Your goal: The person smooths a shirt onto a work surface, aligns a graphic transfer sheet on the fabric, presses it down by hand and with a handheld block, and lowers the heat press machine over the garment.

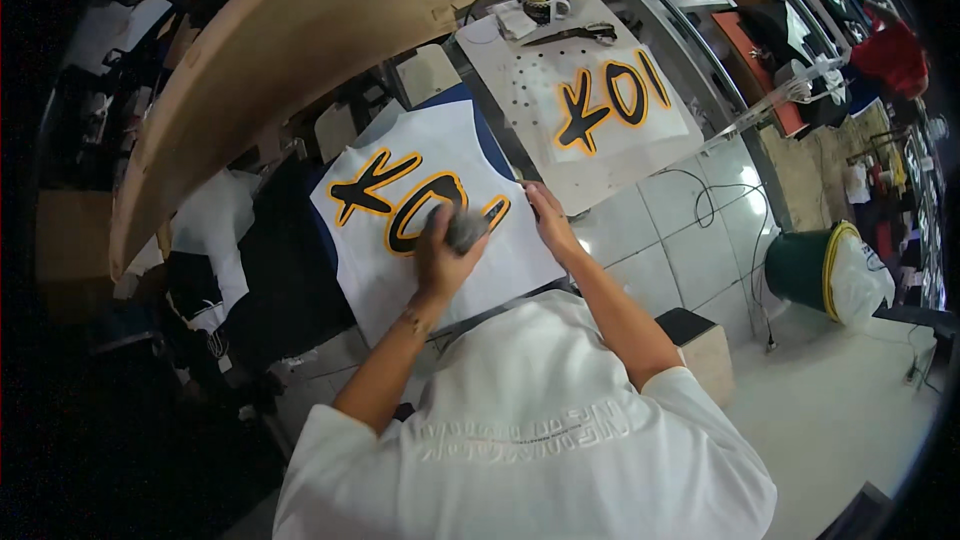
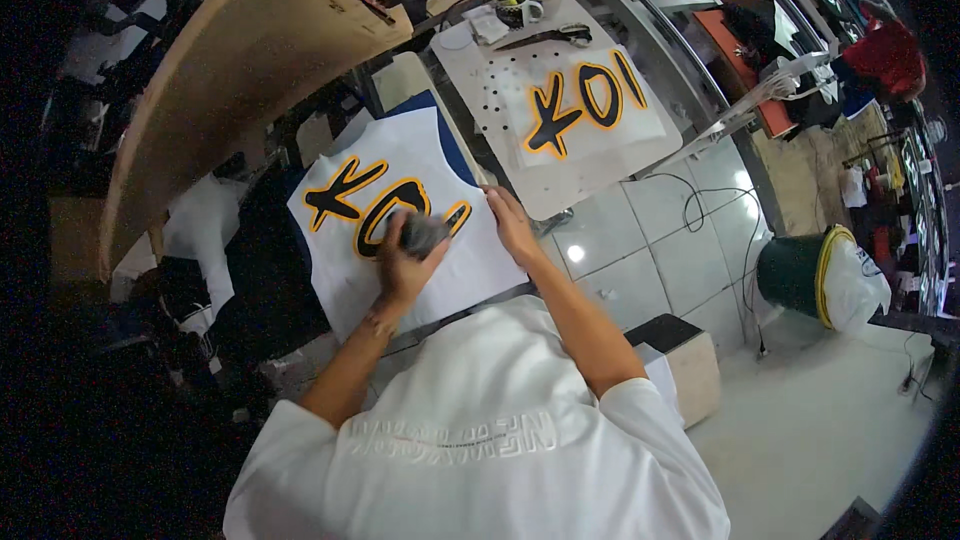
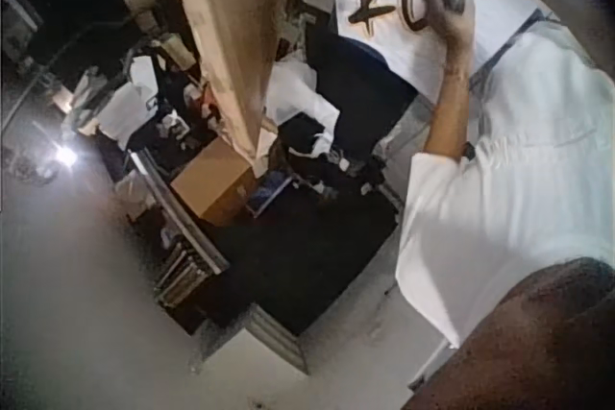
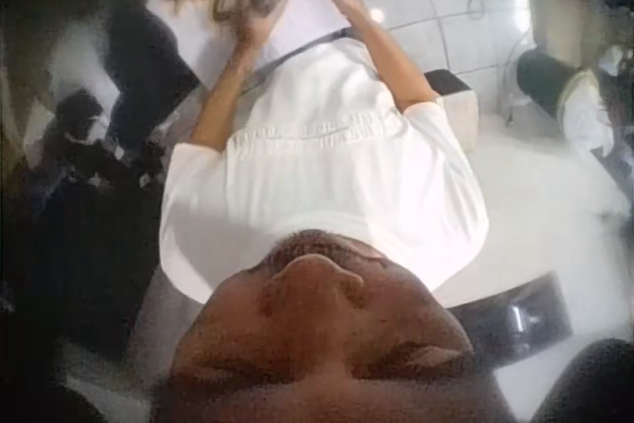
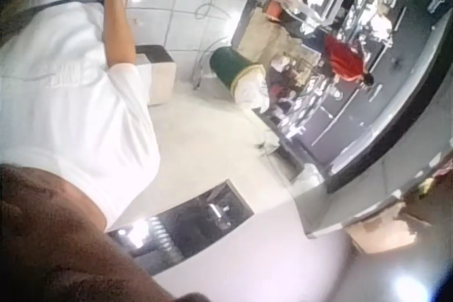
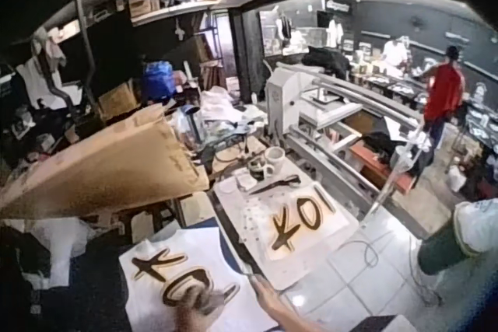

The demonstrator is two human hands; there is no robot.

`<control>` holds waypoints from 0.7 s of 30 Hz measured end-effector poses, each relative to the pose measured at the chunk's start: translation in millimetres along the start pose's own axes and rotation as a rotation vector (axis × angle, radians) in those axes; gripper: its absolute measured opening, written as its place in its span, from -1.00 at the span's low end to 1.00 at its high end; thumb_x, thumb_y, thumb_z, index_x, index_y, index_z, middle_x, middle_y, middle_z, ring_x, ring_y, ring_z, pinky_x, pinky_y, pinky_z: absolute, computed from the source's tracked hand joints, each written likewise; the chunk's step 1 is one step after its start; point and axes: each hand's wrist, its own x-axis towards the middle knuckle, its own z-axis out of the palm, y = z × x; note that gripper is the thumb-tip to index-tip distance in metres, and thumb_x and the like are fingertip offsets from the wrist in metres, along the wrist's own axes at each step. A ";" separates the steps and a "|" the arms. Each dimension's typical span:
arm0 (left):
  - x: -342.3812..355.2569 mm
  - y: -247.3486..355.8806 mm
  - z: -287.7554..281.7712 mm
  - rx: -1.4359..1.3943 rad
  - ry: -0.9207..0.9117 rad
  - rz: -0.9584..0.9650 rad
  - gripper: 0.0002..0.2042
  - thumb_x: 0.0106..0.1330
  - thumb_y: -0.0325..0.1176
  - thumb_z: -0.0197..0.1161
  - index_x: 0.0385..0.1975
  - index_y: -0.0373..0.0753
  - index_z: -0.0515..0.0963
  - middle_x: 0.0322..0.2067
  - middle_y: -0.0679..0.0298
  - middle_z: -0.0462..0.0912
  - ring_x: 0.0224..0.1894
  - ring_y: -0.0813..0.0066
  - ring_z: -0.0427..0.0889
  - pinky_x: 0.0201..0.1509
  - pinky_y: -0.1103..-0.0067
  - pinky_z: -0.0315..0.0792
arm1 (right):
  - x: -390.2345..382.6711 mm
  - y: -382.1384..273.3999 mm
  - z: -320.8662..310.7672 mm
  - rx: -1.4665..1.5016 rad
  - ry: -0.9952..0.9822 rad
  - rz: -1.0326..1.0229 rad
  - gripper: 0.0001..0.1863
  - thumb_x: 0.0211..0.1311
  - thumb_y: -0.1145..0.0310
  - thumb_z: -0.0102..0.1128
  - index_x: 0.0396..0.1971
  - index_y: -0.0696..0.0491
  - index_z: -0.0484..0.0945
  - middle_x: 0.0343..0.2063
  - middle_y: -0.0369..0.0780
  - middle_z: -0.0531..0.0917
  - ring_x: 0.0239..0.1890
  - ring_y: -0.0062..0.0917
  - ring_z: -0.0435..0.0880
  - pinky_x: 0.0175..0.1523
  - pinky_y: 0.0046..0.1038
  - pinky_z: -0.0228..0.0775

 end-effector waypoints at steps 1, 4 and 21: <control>28.5 18.3 17.8 0.081 -0.088 -0.122 -0.32 0.07 -0.29 0.61 0.18 -0.33 0.42 0.00 -0.04 0.62 0.03 0.01 0.65 0.09 0.29 0.54 | -0.9 0.5 4.1 -0.136 0.056 -0.194 -0.42 0.59 -0.09 -0.14 0.22 0.09 0.53 0.00 -0.20 0.66 0.00 -0.51 0.56 0.19 -0.48 0.34; 49.1 31.6 39.9 0.202 0.022 0.079 -0.31 0.07 -0.29 0.62 0.17 -0.36 0.42 -0.01 -0.08 0.62 0.02 0.02 0.66 0.10 0.30 0.54 | -0.2 -5.5 5.4 -0.061 -0.011 -0.176 -0.49 0.59 0.00 -0.08 0.20 0.10 0.55 -0.02 -0.23 0.65 0.00 -0.54 0.53 0.17 -0.51 0.31; 0.1 27.0 1.9 0.178 -0.045 -0.033 -0.46 0.06 -0.30 0.58 0.06 -0.22 0.54 -0.08 0.01 0.69 -0.02 -0.06 0.68 0.08 0.22 0.56 | -6.5 -14.8 10.4 -0.010 -0.116 -0.094 -0.25 0.57 -0.14 -0.07 0.43 0.20 0.24 0.33 -0.09 0.43 0.41 -0.42 0.32 0.50 -0.40 0.09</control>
